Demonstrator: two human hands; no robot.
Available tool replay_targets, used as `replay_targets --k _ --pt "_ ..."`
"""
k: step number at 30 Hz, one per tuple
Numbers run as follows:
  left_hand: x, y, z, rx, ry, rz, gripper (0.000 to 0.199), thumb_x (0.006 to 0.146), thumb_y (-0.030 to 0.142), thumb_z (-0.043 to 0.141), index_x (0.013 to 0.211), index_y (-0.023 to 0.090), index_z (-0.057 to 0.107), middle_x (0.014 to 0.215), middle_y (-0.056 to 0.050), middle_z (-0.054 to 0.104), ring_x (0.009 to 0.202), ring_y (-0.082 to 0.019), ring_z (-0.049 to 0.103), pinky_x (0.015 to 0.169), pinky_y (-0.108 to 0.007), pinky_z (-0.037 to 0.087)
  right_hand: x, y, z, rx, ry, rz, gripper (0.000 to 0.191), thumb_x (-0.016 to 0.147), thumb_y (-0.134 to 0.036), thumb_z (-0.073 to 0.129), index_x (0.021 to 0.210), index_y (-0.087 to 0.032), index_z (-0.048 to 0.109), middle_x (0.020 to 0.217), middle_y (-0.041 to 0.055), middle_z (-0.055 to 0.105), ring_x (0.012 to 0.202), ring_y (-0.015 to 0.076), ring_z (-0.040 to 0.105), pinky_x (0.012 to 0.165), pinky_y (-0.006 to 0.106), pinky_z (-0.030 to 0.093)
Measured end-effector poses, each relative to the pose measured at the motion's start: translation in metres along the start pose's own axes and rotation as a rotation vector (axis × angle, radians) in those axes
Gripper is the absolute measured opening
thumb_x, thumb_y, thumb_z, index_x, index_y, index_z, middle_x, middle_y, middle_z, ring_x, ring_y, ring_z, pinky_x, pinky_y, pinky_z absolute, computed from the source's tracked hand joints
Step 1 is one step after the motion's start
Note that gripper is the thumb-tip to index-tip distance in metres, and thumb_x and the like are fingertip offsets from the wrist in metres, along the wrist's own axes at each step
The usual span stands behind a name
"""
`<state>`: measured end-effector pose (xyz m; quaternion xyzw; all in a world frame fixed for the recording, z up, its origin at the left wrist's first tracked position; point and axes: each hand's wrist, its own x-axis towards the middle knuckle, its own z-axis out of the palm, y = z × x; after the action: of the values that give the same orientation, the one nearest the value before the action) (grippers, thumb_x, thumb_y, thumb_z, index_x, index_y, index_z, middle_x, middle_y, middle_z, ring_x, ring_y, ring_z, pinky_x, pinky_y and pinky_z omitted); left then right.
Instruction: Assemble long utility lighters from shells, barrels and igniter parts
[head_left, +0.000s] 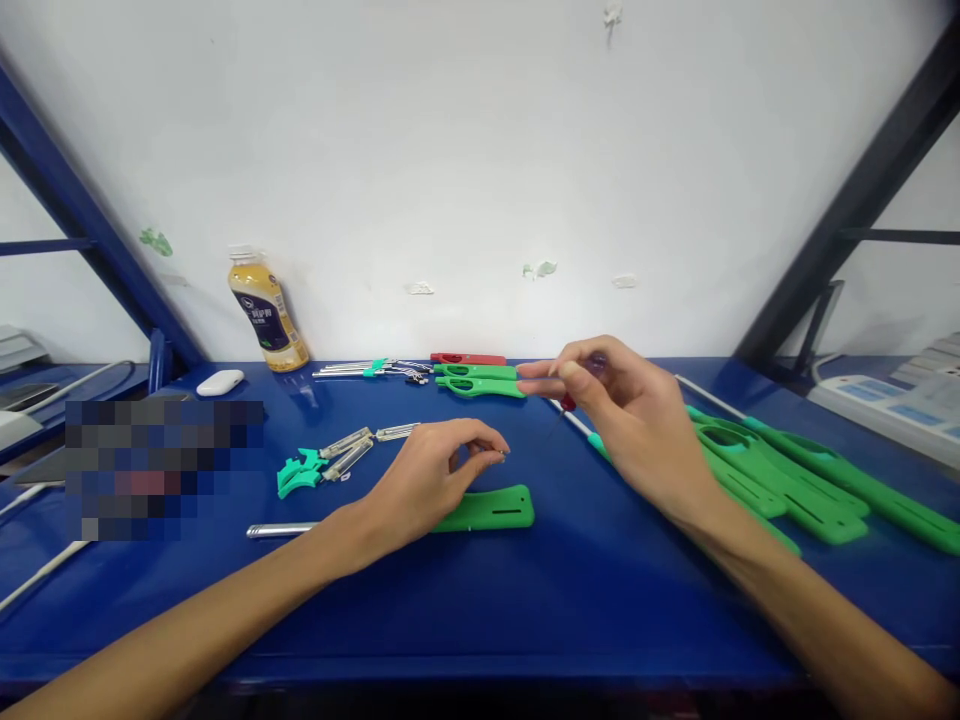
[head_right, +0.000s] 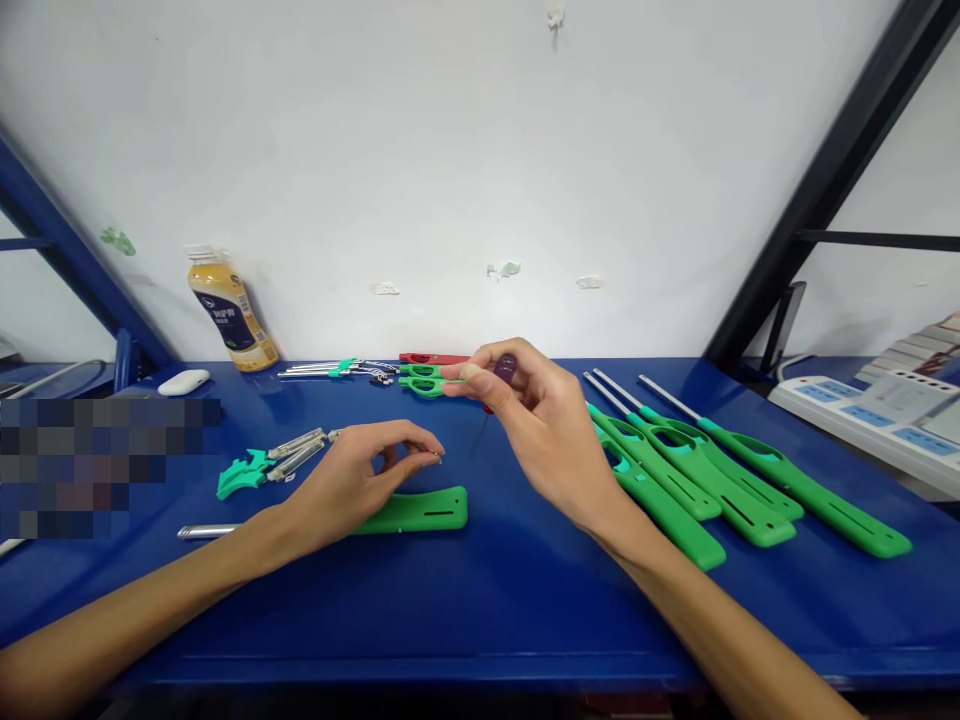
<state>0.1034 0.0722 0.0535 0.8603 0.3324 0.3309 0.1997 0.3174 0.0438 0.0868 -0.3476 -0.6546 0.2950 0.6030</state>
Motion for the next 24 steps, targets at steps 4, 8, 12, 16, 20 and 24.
replay_targets --k 4,8,12,16,20,24 --pt "-0.0026 -0.0008 0.0038 -0.043 -0.027 -0.025 0.011 0.095 0.016 0.067 0.094 0.021 0.077 0.085 0.002 0.078 0.064 -0.012 0.061 0.064 -0.024 0.047 -0.0044 -0.0010 0.0061 0.080 -0.027 -0.015 0.021 0.104 -0.044 0.065 0.096 -0.025 0.059 0.108 0.0027 0.080 0.100 0.0183 0.080 0.085 0.031 0.066" --pt "-0.0035 0.0011 0.0061 -0.085 -0.041 -0.038 0.010 0.095 0.018 0.067 0.094 0.021 0.077 0.085 0.002 0.078 0.063 -0.012 0.060 0.062 -0.024 0.047 -0.0068 -0.0012 0.0074 0.114 -0.039 -0.019 0.021 0.106 -0.045 0.061 0.097 -0.026 0.056 0.108 0.0016 0.081 0.097 0.0172 0.080 0.083 0.031 0.068" --pt "-0.0038 0.0042 0.0051 -0.120 -0.050 -0.050 0.010 0.095 0.019 0.068 0.093 0.021 0.078 0.085 0.002 0.077 0.062 -0.011 0.057 0.061 -0.023 0.045 -0.0074 -0.0007 0.0076 0.133 -0.058 -0.034 0.018 0.107 -0.041 0.061 0.098 -0.026 0.057 0.107 0.0006 0.081 0.095 0.0153 0.080 0.082 0.028 0.067" --pt "-0.0043 0.0051 0.0046 -0.148 -0.062 -0.074 0.010 0.095 0.021 0.068 0.093 0.021 0.078 0.085 0.003 0.077 0.061 -0.011 0.054 0.060 -0.023 0.044 -0.0078 -0.0020 0.0074 0.145 -0.099 -0.051 0.015 0.108 -0.038 0.059 0.099 -0.026 0.057 0.107 0.0000 0.080 0.096 0.0146 0.080 0.081 0.026 0.066" --pt "-0.0043 0.0054 0.0040 -0.173 -0.075 -0.099 0.010 0.095 0.023 0.069 0.093 0.021 0.078 0.084 0.003 0.078 0.061 -0.011 0.055 0.059 -0.023 0.044 -0.0084 -0.0030 0.0066 0.097 -0.101 -0.065 0.014 0.109 -0.039 0.058 0.103 -0.026 0.059 0.108 0.0014 0.080 0.095 0.0160 0.080 0.081 0.029 0.066" --pt "-0.0038 0.0075 0.0024 -0.205 -0.068 -0.107 0.010 0.095 0.024 0.069 0.093 0.021 0.079 0.085 0.002 0.078 0.063 -0.012 0.058 0.060 -0.024 0.045 -0.0083 -0.0023 0.0053 0.104 -0.096 -0.069 0.017 0.108 -0.043 0.057 0.113 -0.027 0.062 0.110 0.0020 0.079 0.095 0.0168 0.080 0.083 0.031 0.066"
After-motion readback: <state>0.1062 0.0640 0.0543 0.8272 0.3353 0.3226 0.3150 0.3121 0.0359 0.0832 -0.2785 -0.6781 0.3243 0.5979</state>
